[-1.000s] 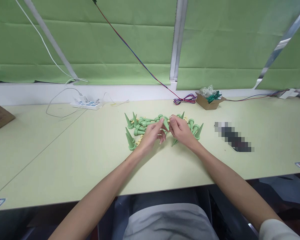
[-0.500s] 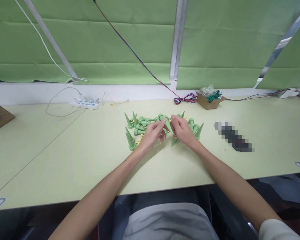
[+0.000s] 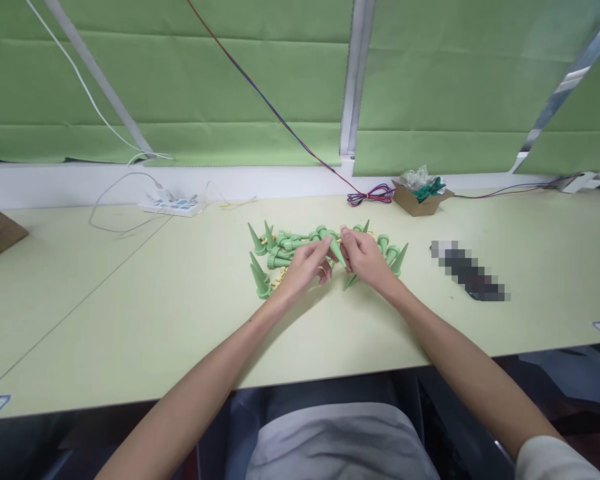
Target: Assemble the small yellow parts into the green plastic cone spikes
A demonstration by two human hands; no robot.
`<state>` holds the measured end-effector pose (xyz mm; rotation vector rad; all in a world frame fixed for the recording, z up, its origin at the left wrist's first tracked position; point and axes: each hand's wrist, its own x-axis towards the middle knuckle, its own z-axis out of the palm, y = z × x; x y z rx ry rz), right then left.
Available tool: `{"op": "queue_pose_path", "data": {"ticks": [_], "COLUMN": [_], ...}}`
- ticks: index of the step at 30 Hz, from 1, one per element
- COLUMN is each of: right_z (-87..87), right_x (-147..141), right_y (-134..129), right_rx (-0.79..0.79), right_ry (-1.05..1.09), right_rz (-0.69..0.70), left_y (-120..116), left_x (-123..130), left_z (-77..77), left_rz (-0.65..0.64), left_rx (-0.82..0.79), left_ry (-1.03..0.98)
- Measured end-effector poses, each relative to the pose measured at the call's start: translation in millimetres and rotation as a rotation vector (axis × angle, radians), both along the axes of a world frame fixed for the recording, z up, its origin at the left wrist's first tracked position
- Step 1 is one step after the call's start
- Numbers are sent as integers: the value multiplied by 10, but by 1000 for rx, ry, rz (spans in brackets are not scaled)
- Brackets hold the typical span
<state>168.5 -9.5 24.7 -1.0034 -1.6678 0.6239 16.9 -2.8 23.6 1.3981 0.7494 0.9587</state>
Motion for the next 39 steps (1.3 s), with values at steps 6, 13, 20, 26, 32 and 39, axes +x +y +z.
{"op": "queue_pose_path", "data": {"ticks": [6,13,20,26,32,39], "right_z": [29,17,-39,-14,-46,-109], "right_x": [-8,1,15,26,39,44], "right_y": [-11,1,68,57,80,131], "right_rx": [-10,-28,-2,-38,-103,-94], "right_ry": [-39,-22,-9,3,54,28], "right_rz": [-12,-10,-39,-85,-66,-70], "left_y": [20,15,-3,-64,-39,-6], "left_x": [-5,26,-11,2,31,19], "left_z": [-47,-87,-15,24,-41,-135], "left_rz": [-13,-44,24,132,262,286], "left_rx": [-3,-11,99,314,435,652], "left_ry": [14,10,87,233,265,350]}}
